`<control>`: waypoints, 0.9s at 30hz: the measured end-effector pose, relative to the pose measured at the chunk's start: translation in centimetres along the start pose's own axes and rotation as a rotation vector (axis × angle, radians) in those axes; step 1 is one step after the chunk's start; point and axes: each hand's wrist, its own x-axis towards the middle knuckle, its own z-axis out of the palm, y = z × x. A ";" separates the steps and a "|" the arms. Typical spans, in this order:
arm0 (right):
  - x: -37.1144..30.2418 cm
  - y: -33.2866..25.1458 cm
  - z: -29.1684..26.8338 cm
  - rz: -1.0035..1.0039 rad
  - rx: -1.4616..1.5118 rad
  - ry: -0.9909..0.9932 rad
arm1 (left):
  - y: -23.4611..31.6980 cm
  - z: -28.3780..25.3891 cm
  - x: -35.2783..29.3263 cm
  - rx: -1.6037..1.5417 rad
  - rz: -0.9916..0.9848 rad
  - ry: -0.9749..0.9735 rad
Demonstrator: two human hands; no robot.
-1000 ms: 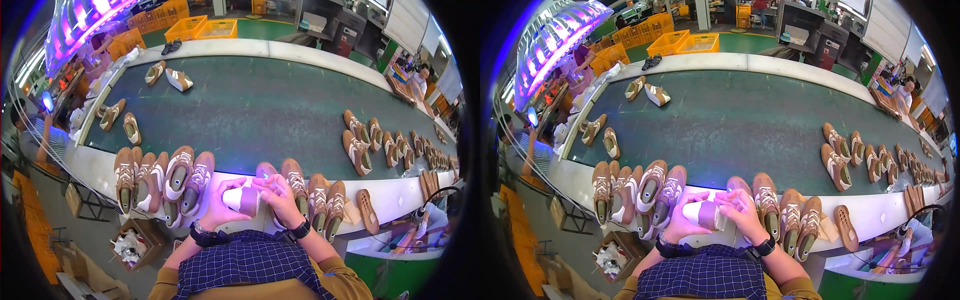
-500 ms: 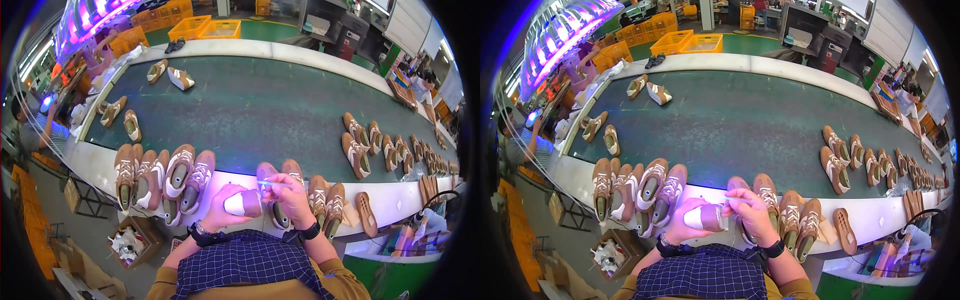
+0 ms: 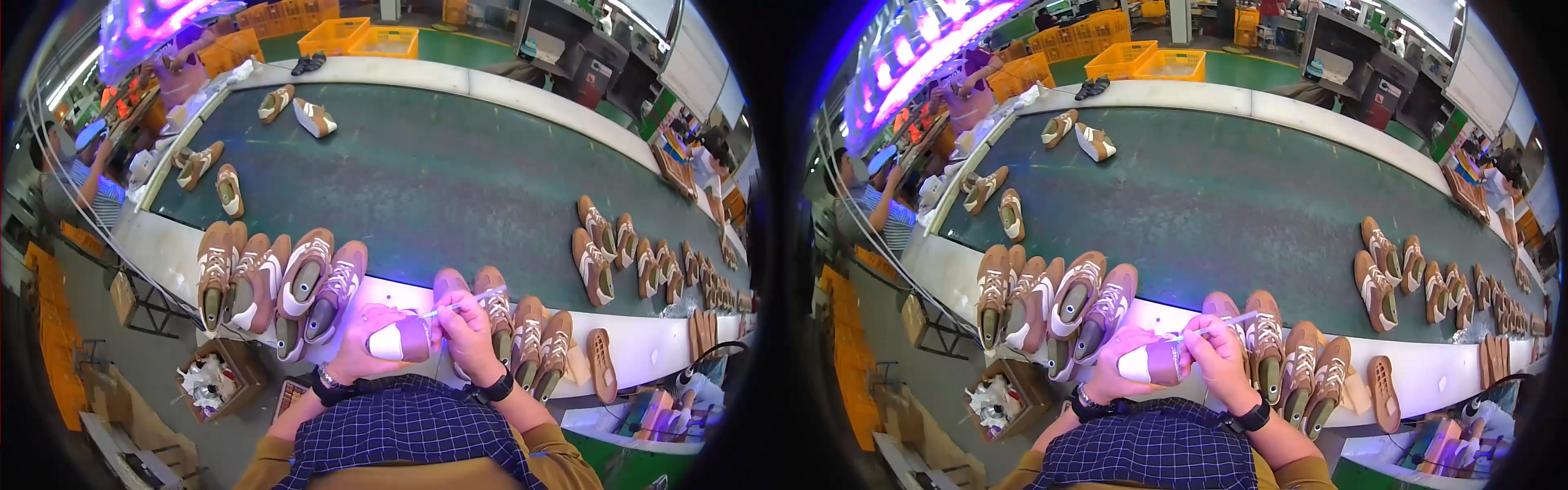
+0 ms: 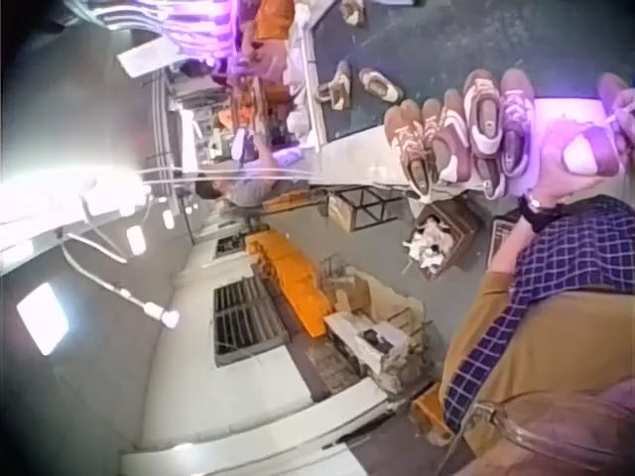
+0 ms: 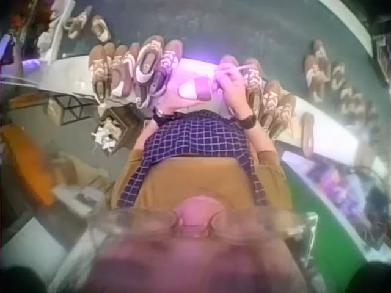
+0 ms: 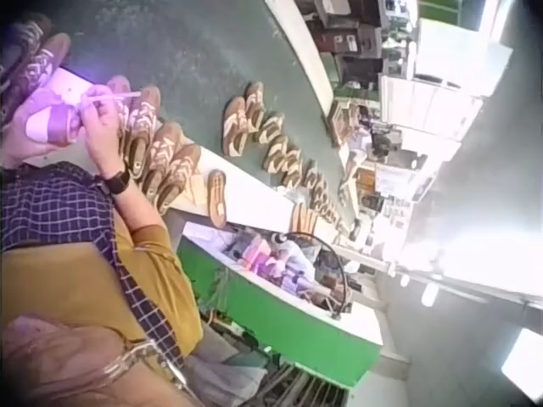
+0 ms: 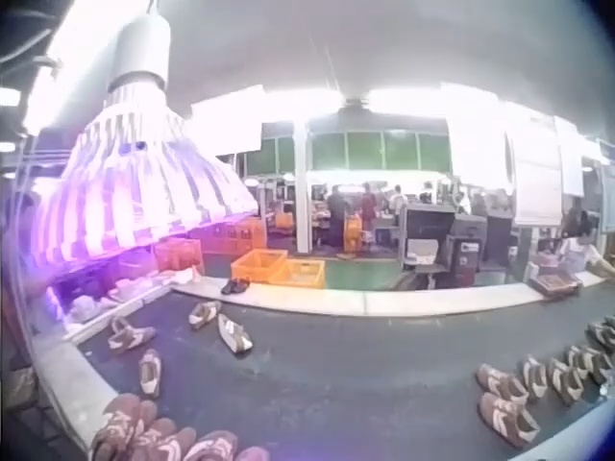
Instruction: The recorder is inspecting and marking shoes on a factory conveyor belt.
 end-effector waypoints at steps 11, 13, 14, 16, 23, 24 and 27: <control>-0.4 -0.5 1.7 0.025 -0.270 0.131 | 0.3 -0.2 0.1 0.013 0.011 -0.042; -0.4 0.2 1.4 -0.044 -0.373 0.131 | 0.4 -0.1 0.0 0.028 0.020 -0.037; -0.4 0.5 1.2 -0.114 -0.477 0.129 | 0.5 -0.1 0.0 0.027 0.019 -0.039; -0.3 0.7 1.2 -0.148 -0.511 0.122 | 0.7 -0.1 -0.2 0.032 0.007 -0.045; -0.1 0.2 1.9 -0.269 -0.685 0.113 | 0.5 -0.2 -0.8 0.057 0.036 -0.043; 0.0 0.3 2.0 -0.271 -0.685 0.110 | 0.6 -0.2 -0.8 0.060 0.033 -0.037; 0.4 0.3 2.3 -0.218 -0.580 0.133 | 0.9 -0.2 -0.7 0.076 0.036 -0.006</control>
